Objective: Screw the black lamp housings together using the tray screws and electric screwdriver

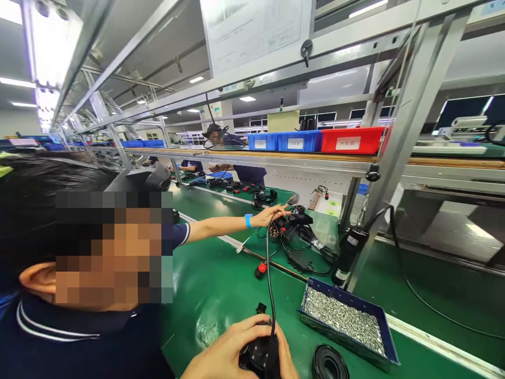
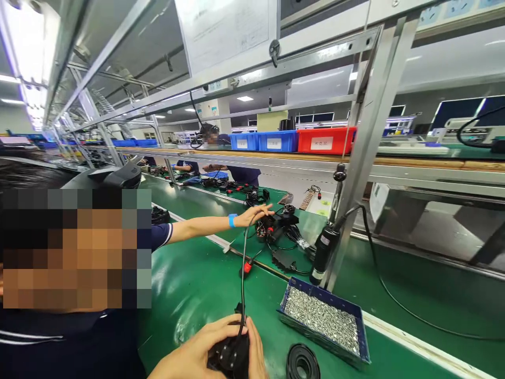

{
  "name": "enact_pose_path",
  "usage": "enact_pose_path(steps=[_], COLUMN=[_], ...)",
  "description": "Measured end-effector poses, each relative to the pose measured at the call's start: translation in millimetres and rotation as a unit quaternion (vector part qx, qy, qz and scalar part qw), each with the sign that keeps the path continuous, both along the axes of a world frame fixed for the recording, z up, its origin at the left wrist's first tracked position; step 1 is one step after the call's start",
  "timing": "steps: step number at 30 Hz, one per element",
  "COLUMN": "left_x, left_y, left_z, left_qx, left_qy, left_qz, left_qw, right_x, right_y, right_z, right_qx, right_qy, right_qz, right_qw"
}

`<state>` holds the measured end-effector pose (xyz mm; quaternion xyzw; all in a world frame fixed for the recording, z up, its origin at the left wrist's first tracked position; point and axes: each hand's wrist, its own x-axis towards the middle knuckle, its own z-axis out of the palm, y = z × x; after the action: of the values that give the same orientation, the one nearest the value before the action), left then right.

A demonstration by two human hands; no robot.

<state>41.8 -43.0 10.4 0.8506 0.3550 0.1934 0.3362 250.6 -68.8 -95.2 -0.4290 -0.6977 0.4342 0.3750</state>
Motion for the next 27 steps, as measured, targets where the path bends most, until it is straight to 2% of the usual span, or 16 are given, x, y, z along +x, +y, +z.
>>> enact_pose_path(steps=[4, 6, 9, 12, 15, 18, 21, 24, 27], left_x=[7, 13, 32, 65, 101, 129, 144, 151, 154], left_y=[-11, -17, -21, -17, -7, 2, 7, 9, 11], left_z=[-13.0, -11.5, 3.4, 22.1, 35.0, 43.1, 49.8, 57.5, 65.6], left_qx=[0.087, 0.108, 0.098, 0.065, 0.018, -0.041, -0.078, -0.073, -0.061], left_qy=[0.026, 0.009, -0.054, -0.133, -0.17, -0.162, -0.141, -0.078, -0.034], left_qz=[0.042, 0.055, 0.072, 0.098, 0.102, 0.074, 0.022, 0.006, -0.006], left_qw=[0.995, 0.993, 0.991, 0.984, 0.98, 0.983, 0.987, 0.994, 0.998], right_x=[2, 9, 30, 60, 91, 112, 121, 123, 129], right_y=[-1, -10, -30, -45, -51, -51, -51, -53, -56], right_z=[11.1, 22.8, 52.6, 88.1, 108.1, 103.7, 84.5, 65.6, 59.9], right_qx=[0.009, 0.032, 0.093, 0.15, 0.169, 0.131, 0.065, 0.019, 0.012], right_qy=[0.031, 0.043, 0.047, 0.016, -0.009, 0.0, 0.029, 0.055, 0.058], right_qz=[0.055, 0.05, -0.009, -0.076, -0.141, -0.179, -0.188, -0.189, -0.188], right_qw=[0.998, 0.997, 0.995, 0.986, 0.975, 0.975, 0.98, 0.98, 0.98])
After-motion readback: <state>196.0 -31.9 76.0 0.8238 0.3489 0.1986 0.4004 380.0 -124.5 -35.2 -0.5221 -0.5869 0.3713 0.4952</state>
